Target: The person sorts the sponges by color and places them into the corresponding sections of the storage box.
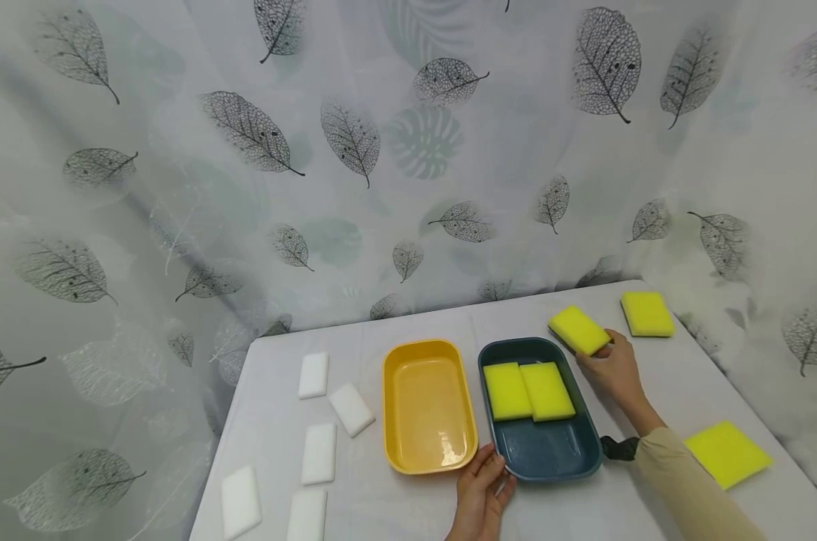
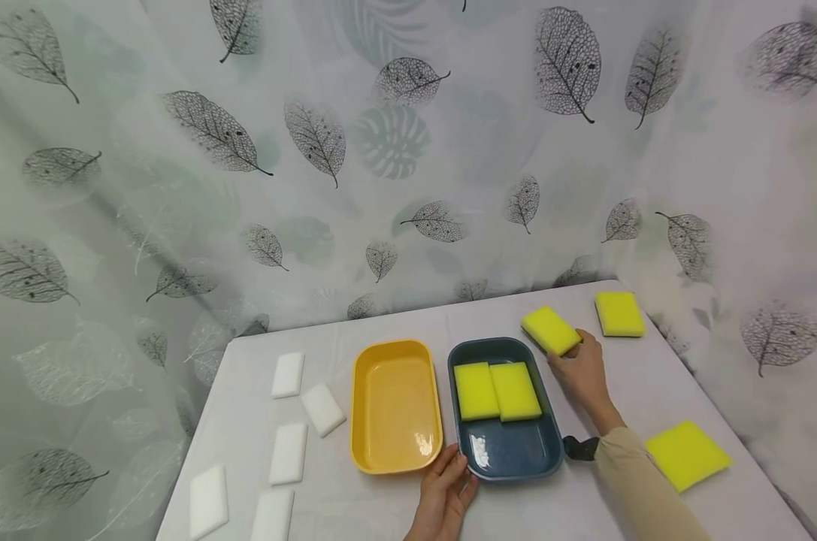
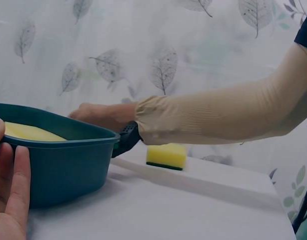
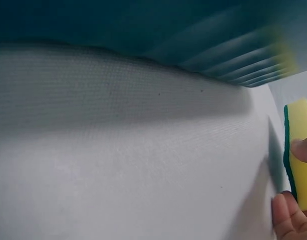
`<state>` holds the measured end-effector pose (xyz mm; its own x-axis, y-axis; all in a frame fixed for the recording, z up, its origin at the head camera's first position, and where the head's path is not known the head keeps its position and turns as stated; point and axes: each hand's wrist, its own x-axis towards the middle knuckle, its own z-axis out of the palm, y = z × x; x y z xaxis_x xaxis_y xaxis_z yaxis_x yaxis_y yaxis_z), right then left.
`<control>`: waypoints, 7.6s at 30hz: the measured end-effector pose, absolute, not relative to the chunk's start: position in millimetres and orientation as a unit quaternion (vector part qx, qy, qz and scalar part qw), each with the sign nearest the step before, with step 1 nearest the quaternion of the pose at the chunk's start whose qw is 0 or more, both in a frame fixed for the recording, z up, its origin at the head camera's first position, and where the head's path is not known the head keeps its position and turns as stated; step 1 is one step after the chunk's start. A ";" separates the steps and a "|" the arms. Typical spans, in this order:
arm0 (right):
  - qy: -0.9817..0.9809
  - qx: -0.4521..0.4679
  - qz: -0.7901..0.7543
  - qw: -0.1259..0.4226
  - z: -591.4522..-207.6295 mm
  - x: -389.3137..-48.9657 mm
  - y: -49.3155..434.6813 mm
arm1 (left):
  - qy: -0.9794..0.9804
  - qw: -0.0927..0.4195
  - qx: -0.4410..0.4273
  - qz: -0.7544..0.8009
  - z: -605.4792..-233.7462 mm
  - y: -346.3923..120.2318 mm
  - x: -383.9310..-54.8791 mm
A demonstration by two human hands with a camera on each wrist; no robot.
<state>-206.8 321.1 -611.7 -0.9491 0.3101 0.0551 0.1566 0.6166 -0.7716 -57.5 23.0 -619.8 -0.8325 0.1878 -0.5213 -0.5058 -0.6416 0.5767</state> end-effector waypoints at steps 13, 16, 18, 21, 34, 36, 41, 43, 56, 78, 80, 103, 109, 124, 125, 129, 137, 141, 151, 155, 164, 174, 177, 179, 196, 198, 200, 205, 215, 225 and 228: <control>-0.879 -0.134 0.452 0.079 -592.1 -184.8 327.2 | 0.371 0.195 -0.210 0.884 -617.8 23.2 -56.1; -0.874 -0.128 0.462 0.082 -585.9 -178.3 326.7 | 0.371 0.194 -0.210 0.883 -618.0 23.4 -55.5; -0.871 -0.123 0.469 0.081 -581.0 -174.3 324.8 | 0.372 0.193 -0.208 0.884 -618.0 23.1 -55.5; -0.866 -0.118 0.480 0.076 -573.5 -168.3 321.4 | 0.372 0.193 -0.209 0.883 -618.3 23.1 -55.6; -0.869 -0.080 0.487 0.036 -552.5 -150.5 314.2 | 0.376 0.190 -0.212 0.882 -622.0 23.2 -57.2; -0.870 -0.075 0.486 0.022 -549.6 -146.0 313.3 | 0.376 0.191 -0.214 0.881 -622.1 23.1 -57.2; -0.879 -0.067 0.472 -0.004 -543.6 -132.9 309.7 | 0.375 0.192 -0.210 0.882 -622.5 23.2 -57.3; -0.884 -0.064 0.462 -0.005 -542.1 -127.0 307.2 | 0.373 0.192 -0.213 0.882 -623.2 23.3 -57.3; -0.906 -0.017 0.422 -0.020 -540.7 -95.1 293.7 | 0.376 0.194 -0.206 0.883 -623.6 22.9 -57.6; -0.926 0.150 0.338 -0.074 -541.5 -90.5 286.7 | 0.379 0.193 -0.223 0.877 -621.9 23.8 -58.2; -0.927 0.151 0.333 -0.085 -543.0 -91.1 285.7 | 0.380 0.195 -0.219 0.877 -621.4 23.4 -58.3; -0.921 0.178 0.310 -0.153 -548.3 -93.0 275.5 | 0.379 0.192 -0.209 0.881 -622.2 22.9 -57.4; -0.937 0.148 0.270 -0.163 -547.9 -95.6 265.8 | 0.377 0.194 -0.215 0.880 -624.6 23.0 -58.1; -0.969 0.150 0.180 -0.078 -557.6 -93.3 245.9 | 0.389 0.192 -0.214 0.875 -624.6 24.2 -58.4; -0.970 0.147 0.179 -0.078 -557.9 -94.0 245.2 | 0.390 0.192 -0.215 0.875 -624.8 24.2 -58.5; -0.973 0.131 0.171 -0.077 -559.5 -95.0 241.6 | 0.388 0.193 -0.217 0.875 -625.2 24.0 -59.0; -0.979 0.135 0.147 -0.051 -561.3 -96.5 234.6 | 0.390 0.194 -0.217 0.873 -621.9 23.1 -58.0; -0.979 0.133 0.142 -0.054 -560.9 -97.1 233.6 | 0.390 0.195 -0.212 0.875 -621.3 23.3 -57.5; -0.978 0.149 0.142 -0.040 -556.6 -95.2 238.7 | 0.388 0.194 -0.205 0.877 -622.0 23.7 -59.6; -0.977 0.146 0.151 -0.045 -551.1 -93.6 239.7 | 0.390 0.191 -0.200 0.878 -621.9 24.0 -60.8; -0.967 0.122 0.222 -0.005 -551.2 -88.4 241.4 | 0.386 0.193 -0.200 0.879 -621.6 23.4 -64.6; -0.921 0.066 0.365 0.122 -565.4 -75.2 253.1 | 0.383 0.195 -0.205 0.879 -624.5 23.3 -63.4; -0.906 0.020 0.390 0.163 -569.6 -68.4 258.1 | 0.389 0.192 -0.207 0.877 -626.3 24.2 -61.3; -0.900 -0.018 0.395 0.184 -571.7 -63.3 260.3 | 0.390 0.192 -0.210 0.876 -627.4 24.5 -60.0; -0.817 -0.305 0.387 0.299 -589.2 -36.4 275.3 | 0.381 0.203 -0.212 0.877 -626.9 24.2 -55.8; -0.809 -0.314 0.374 0.327 -594.2 -33.9 278.0 | 0.379 0.206 -0.213 0.877 -628.1 24.4 -55.6; -0.804 -0.333 0.359 0.337 -598.8 -32.4 280.4 | 0.380 0.207 -0.214 0.876 -628.6 24.4 -55.5; -0.785 -0.382 0.328 0.361 -610.7 -28.7 289.8 | 0.382 0.208 -0.218 0.874 -626.7 22.6 -54.9; -0.803 -0.486 0.316 0.135 -613.1 -19.9 312.1 | 0.370 0.211 -0.225 0.877 -631.9 21.0 -50.6; -0.780 -0.487 0.372 0.128 -630.2 -25.4 323.5 | 0.365 0.215 -0.237 0.874 -634.3 22.7 -50.2; -0.775 -0.507 0.364 0.105 -633.6 -25.5 324.6 | 0.366 0.220 -0.237 0.873 -634.2 23.2 -49.0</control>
<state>-25.5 324.6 -633.6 -0.4648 0.8611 -0.2060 0.7081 0.2218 -0.6704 -49.0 23.2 -634.2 -0.7911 0.2108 -0.5743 -0.5575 -0.6349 0.5349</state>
